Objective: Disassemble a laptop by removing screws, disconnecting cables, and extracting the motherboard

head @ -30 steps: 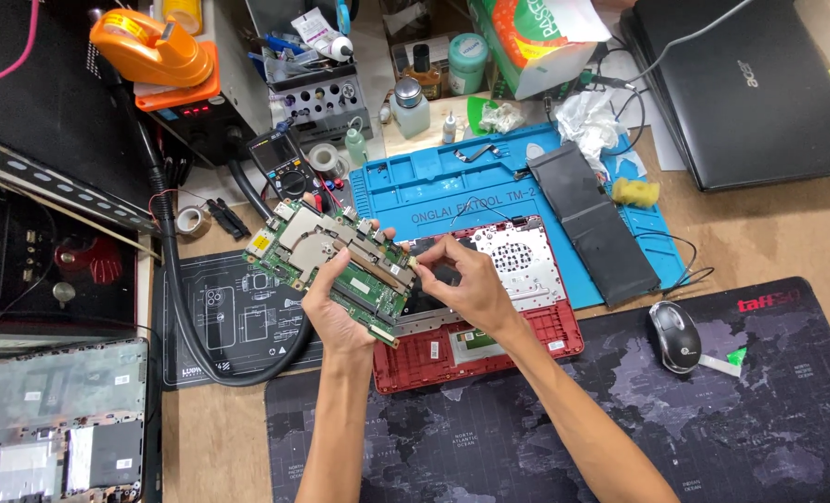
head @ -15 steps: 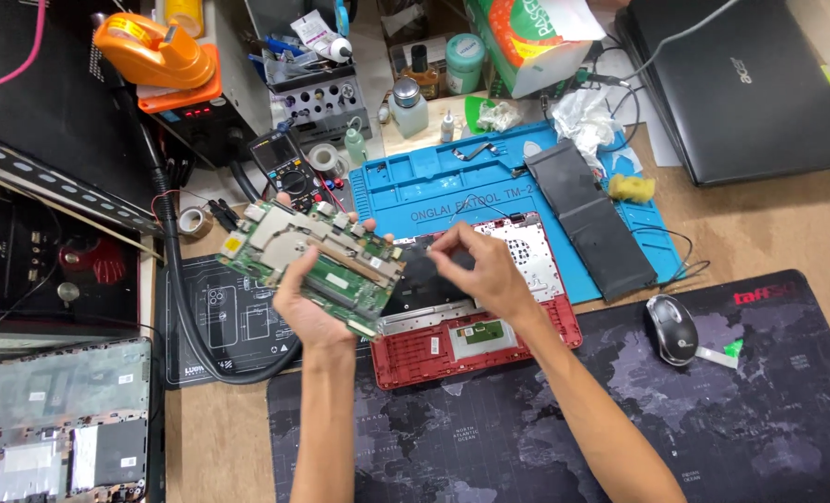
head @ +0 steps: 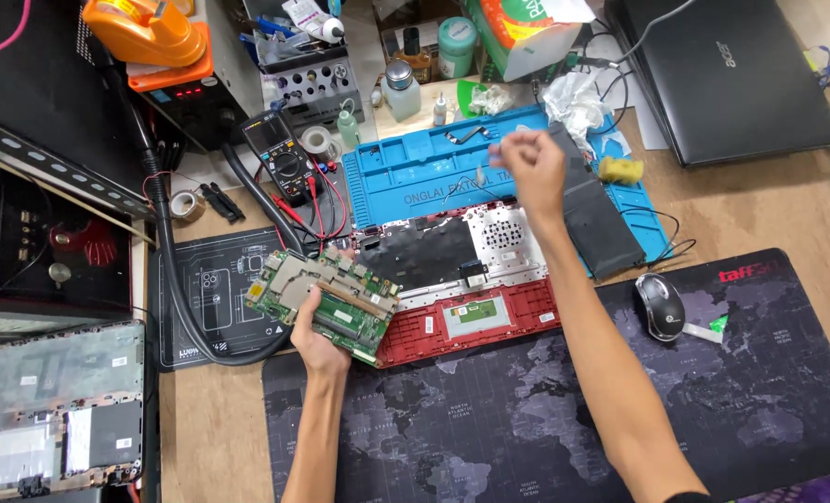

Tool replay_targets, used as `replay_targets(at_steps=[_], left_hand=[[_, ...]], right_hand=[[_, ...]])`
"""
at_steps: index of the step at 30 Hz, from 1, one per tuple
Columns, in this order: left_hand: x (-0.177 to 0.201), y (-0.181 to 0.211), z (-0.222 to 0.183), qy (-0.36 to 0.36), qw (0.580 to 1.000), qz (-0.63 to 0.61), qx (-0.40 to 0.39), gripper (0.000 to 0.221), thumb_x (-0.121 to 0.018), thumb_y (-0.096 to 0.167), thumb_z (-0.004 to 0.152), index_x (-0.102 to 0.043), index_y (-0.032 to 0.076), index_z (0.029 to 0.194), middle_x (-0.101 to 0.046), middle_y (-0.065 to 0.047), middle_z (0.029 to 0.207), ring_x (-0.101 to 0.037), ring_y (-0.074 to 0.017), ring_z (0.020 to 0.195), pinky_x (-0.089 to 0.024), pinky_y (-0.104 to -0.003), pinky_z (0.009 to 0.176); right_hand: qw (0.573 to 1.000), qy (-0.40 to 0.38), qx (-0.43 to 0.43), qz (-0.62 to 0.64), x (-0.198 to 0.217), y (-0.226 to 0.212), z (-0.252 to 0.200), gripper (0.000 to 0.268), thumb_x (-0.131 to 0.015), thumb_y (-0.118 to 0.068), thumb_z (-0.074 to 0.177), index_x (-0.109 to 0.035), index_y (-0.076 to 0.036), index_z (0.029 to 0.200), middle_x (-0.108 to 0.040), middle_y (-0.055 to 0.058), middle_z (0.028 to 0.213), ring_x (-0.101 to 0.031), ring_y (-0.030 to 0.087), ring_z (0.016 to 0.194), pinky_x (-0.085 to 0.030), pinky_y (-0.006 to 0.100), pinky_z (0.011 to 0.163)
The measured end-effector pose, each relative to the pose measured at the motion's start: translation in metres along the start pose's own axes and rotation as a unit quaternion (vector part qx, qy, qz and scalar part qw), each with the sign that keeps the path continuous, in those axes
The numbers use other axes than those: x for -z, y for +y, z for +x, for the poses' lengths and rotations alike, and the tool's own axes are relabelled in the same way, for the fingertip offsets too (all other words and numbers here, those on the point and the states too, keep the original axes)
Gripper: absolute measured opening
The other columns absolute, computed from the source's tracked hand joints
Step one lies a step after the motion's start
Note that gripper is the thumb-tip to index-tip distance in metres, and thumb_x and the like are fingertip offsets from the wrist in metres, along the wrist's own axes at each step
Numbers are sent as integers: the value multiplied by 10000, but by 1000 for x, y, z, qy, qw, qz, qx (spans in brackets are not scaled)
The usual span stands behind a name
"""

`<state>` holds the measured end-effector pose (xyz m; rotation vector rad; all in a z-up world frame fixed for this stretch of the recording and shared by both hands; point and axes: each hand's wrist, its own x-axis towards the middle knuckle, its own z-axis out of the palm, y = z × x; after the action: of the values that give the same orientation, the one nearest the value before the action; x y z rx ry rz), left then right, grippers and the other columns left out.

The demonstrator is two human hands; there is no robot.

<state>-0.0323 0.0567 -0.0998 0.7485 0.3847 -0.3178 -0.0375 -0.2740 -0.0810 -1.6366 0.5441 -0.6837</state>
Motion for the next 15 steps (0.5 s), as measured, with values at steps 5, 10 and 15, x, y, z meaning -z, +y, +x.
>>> replay_targets(at_steps=[5, 10, 15], left_hand=[[3, -3, -10, 20, 1000, 2, 2, 230, -735, 209, 821, -568, 144, 676, -596, -85, 595, -661, -203, 483, -555, -297, 454], [1, 2, -15, 32, 999, 5, 12, 247, -739, 206, 804, -569, 124, 644, -589, -98, 550, -664, -194, 460, -538, -275, 421], [0, 8, -18, 42, 999, -25, 23, 240, -730, 203, 798, -567, 112, 646, -591, -99, 537, -670, -199, 456, -543, -273, 408]], right_hand=[[990, 34, -73, 116, -10, 50, 53, 302, -659, -182, 930, -518, -56, 1165, -775, 187, 1070, -806, 266, 870, -634, 389, 863], [993, -6, -100, 61, -4, 51, 47, 414, -640, -238, 972, -490, -35, 1300, -739, 235, 1142, -787, 318, 926, -613, 451, 870], [998, -50, 12, -37, 14, 17, -14, 355, -671, -216, 1047, -585, -16, 1329, -682, 252, 1174, -730, 318, 951, -583, 426, 861]])
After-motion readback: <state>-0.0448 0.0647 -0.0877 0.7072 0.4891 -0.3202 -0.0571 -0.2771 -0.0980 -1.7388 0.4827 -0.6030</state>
